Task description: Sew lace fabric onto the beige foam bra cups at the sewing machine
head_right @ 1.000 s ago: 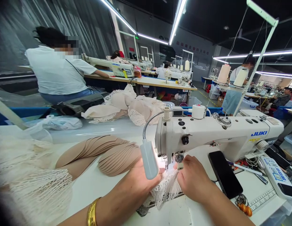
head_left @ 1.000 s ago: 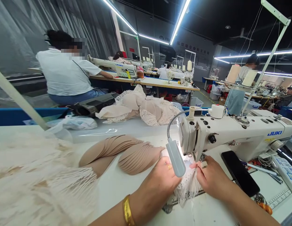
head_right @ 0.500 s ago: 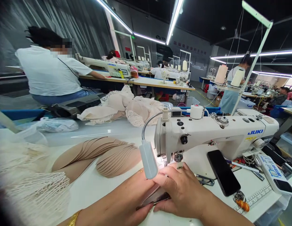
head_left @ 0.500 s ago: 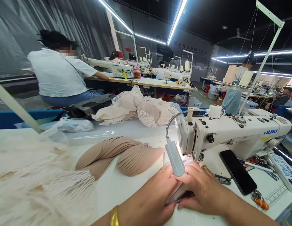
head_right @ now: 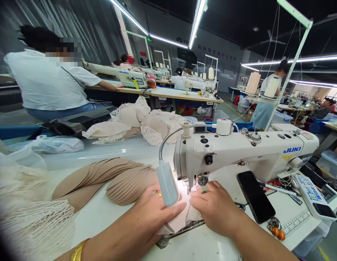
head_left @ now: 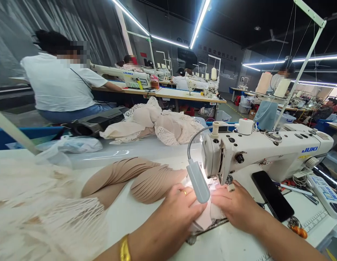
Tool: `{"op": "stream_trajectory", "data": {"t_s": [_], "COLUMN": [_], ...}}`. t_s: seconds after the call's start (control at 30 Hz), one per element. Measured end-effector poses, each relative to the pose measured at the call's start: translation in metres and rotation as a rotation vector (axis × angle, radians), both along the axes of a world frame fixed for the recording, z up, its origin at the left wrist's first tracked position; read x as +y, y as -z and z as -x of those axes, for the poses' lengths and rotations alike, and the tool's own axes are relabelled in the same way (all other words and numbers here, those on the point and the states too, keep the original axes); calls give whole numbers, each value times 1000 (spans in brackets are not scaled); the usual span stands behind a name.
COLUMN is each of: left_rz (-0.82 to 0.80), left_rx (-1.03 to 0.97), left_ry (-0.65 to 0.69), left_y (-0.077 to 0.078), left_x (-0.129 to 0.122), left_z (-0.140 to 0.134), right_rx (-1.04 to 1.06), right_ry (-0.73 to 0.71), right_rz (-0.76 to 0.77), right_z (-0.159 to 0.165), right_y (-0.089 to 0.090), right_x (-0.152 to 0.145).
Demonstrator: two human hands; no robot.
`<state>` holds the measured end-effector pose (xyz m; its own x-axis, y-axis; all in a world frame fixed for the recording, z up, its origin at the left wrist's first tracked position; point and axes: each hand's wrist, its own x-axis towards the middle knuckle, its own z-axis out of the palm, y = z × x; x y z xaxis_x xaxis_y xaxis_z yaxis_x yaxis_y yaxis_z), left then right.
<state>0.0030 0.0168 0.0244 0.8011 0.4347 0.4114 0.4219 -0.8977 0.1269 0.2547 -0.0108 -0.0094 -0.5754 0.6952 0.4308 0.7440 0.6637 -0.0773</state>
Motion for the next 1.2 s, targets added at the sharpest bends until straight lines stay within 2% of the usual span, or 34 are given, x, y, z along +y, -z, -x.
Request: {"op": "stream_trajectory", "data": {"t_s": [0.07,0.2,0.33,0.43,0.77,0.93,1.07,1.2], "left_rz": [-26,-116,-209,-226,-187,-196,-221,-236], "left_rx": [5,-52,-143,-136,-160,-176,-157,-174], "left_ry": [25,131,101,75,59,34,30,30], "left_y": [3,5,6,6,7,10,3,2], "left_x": [2,8,12,13,12,9,9,10], "left_z": [-2,-7,-8,-7,-13,-13,-14,-15], "right_rx": [-10,-29,-58,-74,5,132,225,253], "right_ry": [-13,52,113,147,118,85,122,152], "right_rz": [25,83,152,172,82,20,-32,-9], "right_z": [2,1,-1,0,1,-2,-1,0], "right_y": [0,2,3,1,0,-7,-5,0], "right_x": [-1,1,3,3,3,1,0,0]}}
